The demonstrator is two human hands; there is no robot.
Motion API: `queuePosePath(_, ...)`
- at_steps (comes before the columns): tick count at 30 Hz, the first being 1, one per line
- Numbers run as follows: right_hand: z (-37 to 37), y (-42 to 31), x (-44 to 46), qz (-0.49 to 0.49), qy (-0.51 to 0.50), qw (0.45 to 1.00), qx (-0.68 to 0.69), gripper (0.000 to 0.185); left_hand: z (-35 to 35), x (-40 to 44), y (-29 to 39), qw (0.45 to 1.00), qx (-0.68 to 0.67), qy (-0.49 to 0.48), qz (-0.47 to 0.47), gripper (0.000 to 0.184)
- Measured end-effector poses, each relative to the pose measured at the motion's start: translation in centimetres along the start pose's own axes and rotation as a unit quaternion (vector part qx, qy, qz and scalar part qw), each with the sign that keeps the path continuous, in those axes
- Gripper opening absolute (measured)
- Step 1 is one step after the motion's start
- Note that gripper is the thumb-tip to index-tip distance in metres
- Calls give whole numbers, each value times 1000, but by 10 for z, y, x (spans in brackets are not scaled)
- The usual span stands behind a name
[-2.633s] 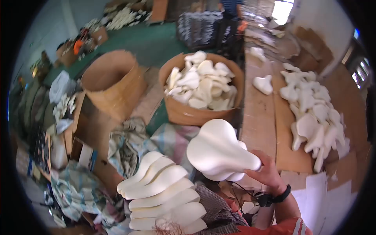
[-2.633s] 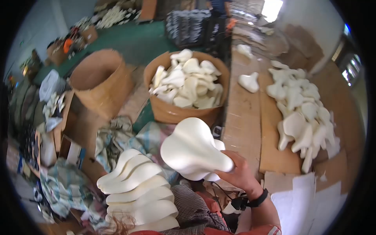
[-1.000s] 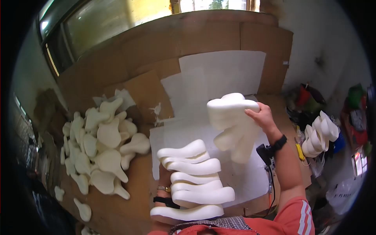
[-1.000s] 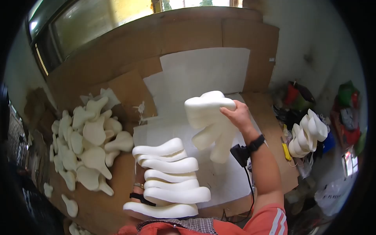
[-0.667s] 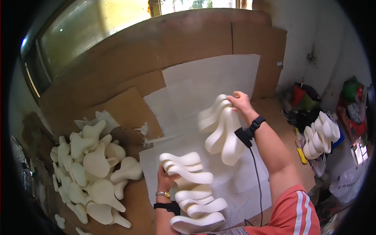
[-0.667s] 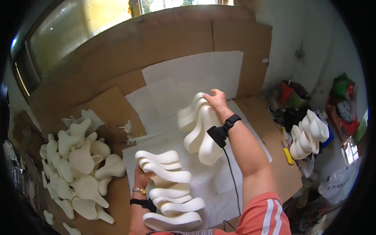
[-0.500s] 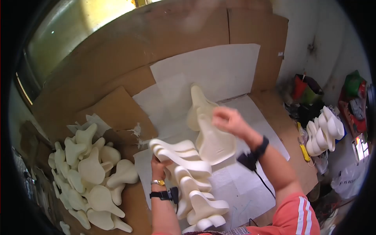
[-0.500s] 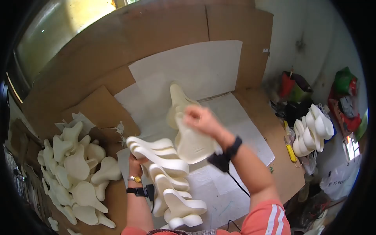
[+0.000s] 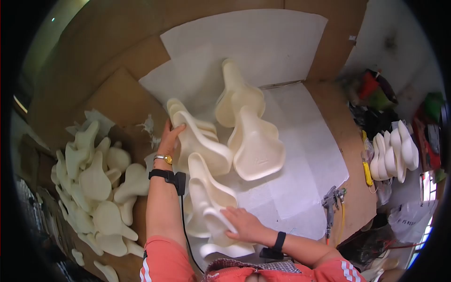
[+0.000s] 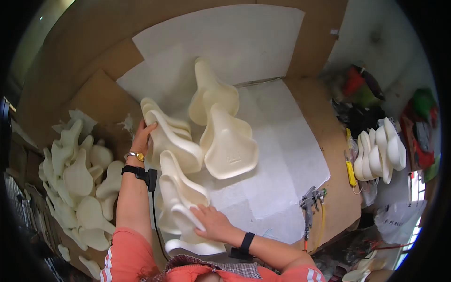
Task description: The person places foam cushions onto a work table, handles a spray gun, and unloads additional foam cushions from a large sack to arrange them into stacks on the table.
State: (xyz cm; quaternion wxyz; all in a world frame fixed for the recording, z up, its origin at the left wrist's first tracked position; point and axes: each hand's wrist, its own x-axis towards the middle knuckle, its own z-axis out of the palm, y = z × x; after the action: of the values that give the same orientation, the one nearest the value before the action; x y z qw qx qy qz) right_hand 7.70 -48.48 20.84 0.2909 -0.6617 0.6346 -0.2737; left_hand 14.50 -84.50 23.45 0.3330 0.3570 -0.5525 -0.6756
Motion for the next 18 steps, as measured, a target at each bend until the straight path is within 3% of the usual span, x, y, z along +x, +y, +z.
queuePosePath(3, 4, 7, 5, 46, 3, 999, 11, 68, -17, -35, -7, 998, 53, 31, -12, 79)
queuePosePath(5, 3, 5, 5, 52, -16, 998, 33, 66, -32, -70, -8, 985, 127, 114, -10, 80)
queuePosePath(7, 4, 1, 3, 55, 17, 997, 41, 65, -61, -113, -22, 986, 129, 103, -28, 81)
queuePosePath(9, 8, 2, 2, 66, 18, 997, 46, 65, -81, -169, -38, 981, 150, 26, -117, 65)
queuePosePath(12, 5, -6, -1, 86, 40, 995, 34, 63, -101, -254, -66, 974, 95, 32, -202, 59)
queuePosePath(13, 4, -15, -4, 87, 32, 995, 36, 63, -103, -277, -78, 973, 7, 82, -214, 56)
queuePosePath(14, 1, -28, -8, 44, 87, 995, -16, 63, -107, -299, -88, 963, -79, 131, -223, 53)
queuePosePath(16, -11, -57, -16, -72, 162, 983, -52, 62, -113, -328, -114, 955, -90, 164, -228, 52)
queuePosePath(18, -2, -77, -33, -237, 38, 969, 50, 59, -111, -343, -133, 944, -131, 190, -234, 44)
